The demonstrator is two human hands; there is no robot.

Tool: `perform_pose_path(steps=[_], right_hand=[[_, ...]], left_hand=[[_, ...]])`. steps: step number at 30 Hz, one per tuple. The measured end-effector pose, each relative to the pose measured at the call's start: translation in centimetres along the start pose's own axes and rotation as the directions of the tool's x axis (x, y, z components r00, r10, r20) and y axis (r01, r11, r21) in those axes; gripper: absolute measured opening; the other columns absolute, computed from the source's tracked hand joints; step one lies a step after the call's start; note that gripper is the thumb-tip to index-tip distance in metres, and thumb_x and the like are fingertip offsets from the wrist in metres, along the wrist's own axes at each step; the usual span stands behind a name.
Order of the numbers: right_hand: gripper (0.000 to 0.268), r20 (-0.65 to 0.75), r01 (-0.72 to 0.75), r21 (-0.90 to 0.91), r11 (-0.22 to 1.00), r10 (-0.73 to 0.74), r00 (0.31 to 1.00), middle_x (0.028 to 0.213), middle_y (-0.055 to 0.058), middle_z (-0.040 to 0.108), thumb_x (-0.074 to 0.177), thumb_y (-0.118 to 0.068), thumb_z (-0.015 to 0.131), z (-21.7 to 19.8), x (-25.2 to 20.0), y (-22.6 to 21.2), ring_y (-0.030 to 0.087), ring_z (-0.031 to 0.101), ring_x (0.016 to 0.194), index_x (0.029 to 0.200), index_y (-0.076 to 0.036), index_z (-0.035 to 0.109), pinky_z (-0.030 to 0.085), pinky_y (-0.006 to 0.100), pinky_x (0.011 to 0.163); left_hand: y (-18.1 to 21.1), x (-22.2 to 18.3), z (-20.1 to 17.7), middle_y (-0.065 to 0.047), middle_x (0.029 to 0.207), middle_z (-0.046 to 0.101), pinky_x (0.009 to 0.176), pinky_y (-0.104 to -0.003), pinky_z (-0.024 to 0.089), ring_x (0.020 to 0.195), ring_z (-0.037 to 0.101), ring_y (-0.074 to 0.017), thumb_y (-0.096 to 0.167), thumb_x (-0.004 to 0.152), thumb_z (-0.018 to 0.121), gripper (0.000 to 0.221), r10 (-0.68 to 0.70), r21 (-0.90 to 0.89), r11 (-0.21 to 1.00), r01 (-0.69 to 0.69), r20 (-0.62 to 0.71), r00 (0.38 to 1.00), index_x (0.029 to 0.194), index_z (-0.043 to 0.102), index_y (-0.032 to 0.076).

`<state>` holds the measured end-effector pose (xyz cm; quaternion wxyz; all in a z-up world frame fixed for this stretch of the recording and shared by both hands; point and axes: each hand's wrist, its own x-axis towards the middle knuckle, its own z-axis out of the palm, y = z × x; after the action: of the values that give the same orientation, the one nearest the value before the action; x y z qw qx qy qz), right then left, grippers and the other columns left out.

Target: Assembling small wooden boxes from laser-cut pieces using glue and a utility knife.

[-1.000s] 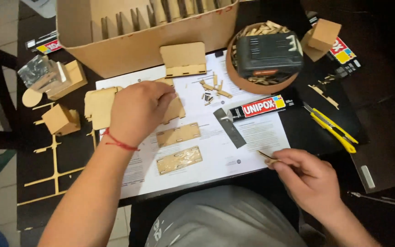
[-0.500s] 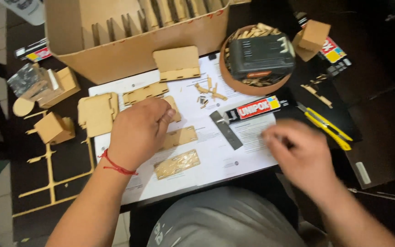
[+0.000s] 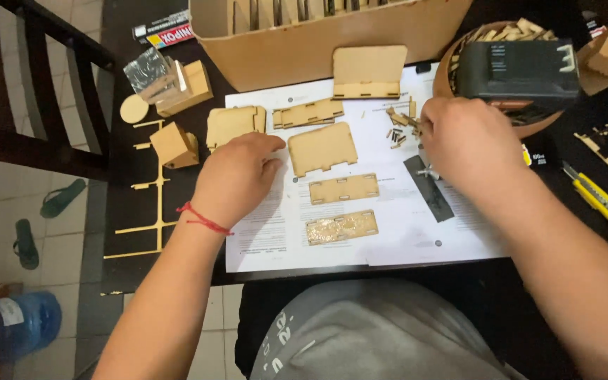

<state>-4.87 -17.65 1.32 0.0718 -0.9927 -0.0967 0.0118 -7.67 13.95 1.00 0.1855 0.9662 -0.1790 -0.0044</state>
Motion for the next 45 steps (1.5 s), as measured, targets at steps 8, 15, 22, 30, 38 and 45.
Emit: perform_pose_path(steps=[8, 15, 22, 30, 38, 45], right_hand=[[0.004, -0.279, 0.288, 0.119, 0.950, -0.247, 0.928, 0.092, 0.018, 0.057, 0.090, 0.004, 0.057, -0.3, -3.4, 0.5, 0.039, 0.057, 0.089, 0.088, 0.003, 0.060, 0.045, 0.049, 0.073], [0.008, -0.386, 0.457, 0.178, 0.871, -0.366, 0.847, 0.105, 0.013, 0.073, 0.100, 0.001, 0.066, -0.2, -8.0, -0.8, 0.028, 0.069, 0.093, 0.106, -0.001, 0.070, 0.053, 0.038, 0.086], [0.020, -0.272, 0.458, 0.306, 0.835, -0.384, 0.882, 0.109, 0.016, 0.071, 0.095, -0.003, 0.060, 1.8, -8.6, -2.7, 0.033, 0.067, 0.096, 0.113, 0.001, 0.067, 0.052, 0.043, 0.088], [0.018, 0.212, 0.216, 0.013, 0.976, -0.214, 0.954, 0.093, 0.009, 0.059, 0.098, -0.025, 0.047, 1.3, -5.2, -5.7, 0.038, 0.060, 0.090, 0.094, -0.013, 0.058, 0.048, 0.056, 0.068], [0.010, 0.223, 0.210, -0.006, 0.978, -0.203, 0.953, 0.095, 0.010, 0.057, 0.094, -0.018, 0.051, 1.7, -4.2, -6.5, 0.038, 0.058, 0.092, 0.097, -0.010, 0.058, 0.049, 0.054, 0.064], [0.004, 0.022, 0.250, 0.328, 0.911, -0.272, 0.962, 0.091, 0.008, 0.066, 0.094, -0.014, 0.059, 1.3, -5.7, -4.9, 0.033, 0.060, 0.085, 0.095, -0.010, 0.060, 0.045, 0.045, 0.073]], left_hand=[[1.1, 2.5, 0.7, -0.006, 0.089, 0.064, 0.064, -0.046, 0.047, 0.083, 0.060, -0.0315, 0.031, 0.082, 0.075, 0.024, 0.020, 0.071, 0.997, -0.027, 0.108, 0.994, 0.089, 0.059, 0.015], [0.7, 3.4, 0.7, -0.014, 0.122, 0.057, 0.084, -0.045, 0.048, 0.104, 0.059, -0.0342, 0.027, 0.072, 0.085, 0.064, -0.095, -0.116, 0.986, 0.119, 0.190, 0.977, 0.130, 0.061, 0.015], [-0.2, 1.7, 2.4, -0.015, 0.089, 0.066, 0.050, -0.049, 0.045, 0.073, 0.061, -0.0383, 0.007, 0.092, 0.052, 0.022, 0.075, -0.027, 0.997, -0.079, -0.115, 0.990, 0.107, 0.068, 0.007], [2.6, -1.7, 2.8, -0.007, 0.089, 0.068, 0.059, -0.048, 0.048, 0.079, 0.064, -0.0344, 0.035, 0.090, 0.068, 0.026, 0.150, 0.033, 0.988, -0.151, 0.022, 0.988, 0.102, 0.071, 0.012], [3.0, -2.1, 3.4, -0.008, 0.097, 0.066, 0.066, -0.048, 0.050, 0.085, 0.063, -0.0335, 0.025, 0.083, 0.077, 0.028, 0.102, -0.060, 0.993, -0.099, 0.046, 0.994, 0.105, 0.067, 0.012], [3.9, -4.6, 2.1, -0.001, 0.082, 0.070, 0.061, -0.039, 0.046, 0.074, 0.066, -0.0262, 0.027, 0.095, 0.064, 0.013, 0.058, -0.213, 0.975, -0.069, -0.053, 0.997, 0.099, 0.062, 0.015]])
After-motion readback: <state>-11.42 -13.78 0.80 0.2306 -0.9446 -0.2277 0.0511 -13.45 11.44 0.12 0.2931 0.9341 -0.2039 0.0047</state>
